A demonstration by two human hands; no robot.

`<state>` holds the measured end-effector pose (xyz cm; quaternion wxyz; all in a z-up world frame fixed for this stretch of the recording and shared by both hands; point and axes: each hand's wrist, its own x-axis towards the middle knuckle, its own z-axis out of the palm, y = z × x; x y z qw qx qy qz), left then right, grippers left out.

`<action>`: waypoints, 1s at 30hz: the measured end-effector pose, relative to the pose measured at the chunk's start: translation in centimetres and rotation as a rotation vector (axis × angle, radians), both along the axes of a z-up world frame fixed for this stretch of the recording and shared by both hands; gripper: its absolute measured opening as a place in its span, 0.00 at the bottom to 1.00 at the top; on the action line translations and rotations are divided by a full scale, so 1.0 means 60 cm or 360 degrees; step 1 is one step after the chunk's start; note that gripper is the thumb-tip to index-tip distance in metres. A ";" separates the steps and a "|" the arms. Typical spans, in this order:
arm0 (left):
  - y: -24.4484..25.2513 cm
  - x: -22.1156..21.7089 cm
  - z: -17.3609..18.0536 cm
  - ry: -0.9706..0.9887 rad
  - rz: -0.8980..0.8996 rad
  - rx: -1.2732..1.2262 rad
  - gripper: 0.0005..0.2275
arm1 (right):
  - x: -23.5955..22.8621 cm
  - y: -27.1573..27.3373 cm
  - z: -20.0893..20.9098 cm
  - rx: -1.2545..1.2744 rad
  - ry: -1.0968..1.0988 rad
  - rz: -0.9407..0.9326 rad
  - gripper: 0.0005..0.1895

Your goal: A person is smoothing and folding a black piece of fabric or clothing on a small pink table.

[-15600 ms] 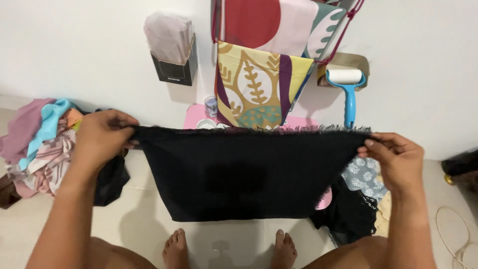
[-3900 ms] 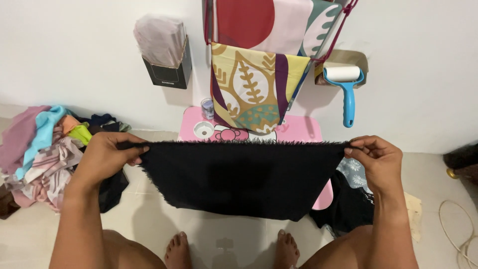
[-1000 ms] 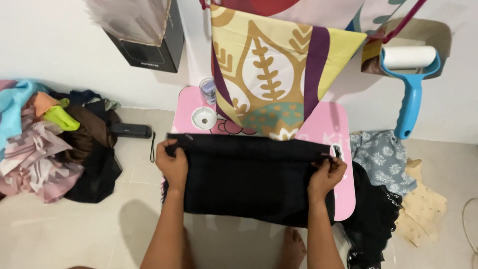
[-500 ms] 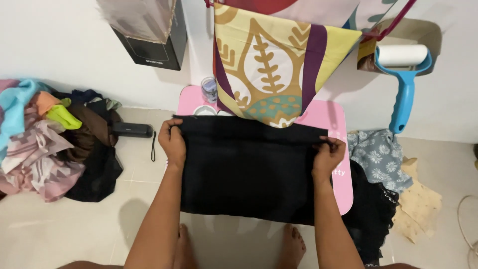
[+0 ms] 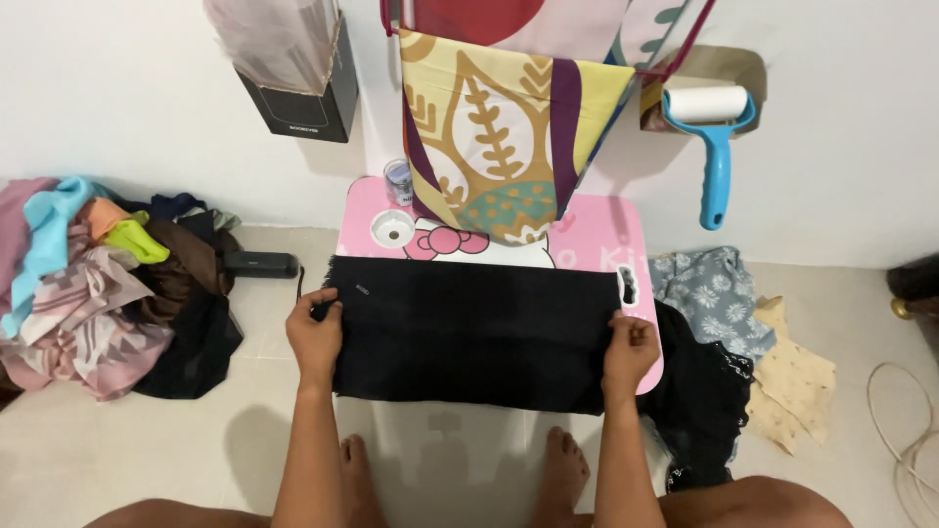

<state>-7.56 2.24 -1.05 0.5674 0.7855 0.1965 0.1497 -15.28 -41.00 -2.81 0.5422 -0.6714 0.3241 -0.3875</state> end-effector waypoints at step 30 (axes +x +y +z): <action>0.012 -0.043 0.024 -0.0084 -0.0236 0.0199 0.10 | -0.032 -0.035 0.006 -0.0002 0.0189 0.0386 0.11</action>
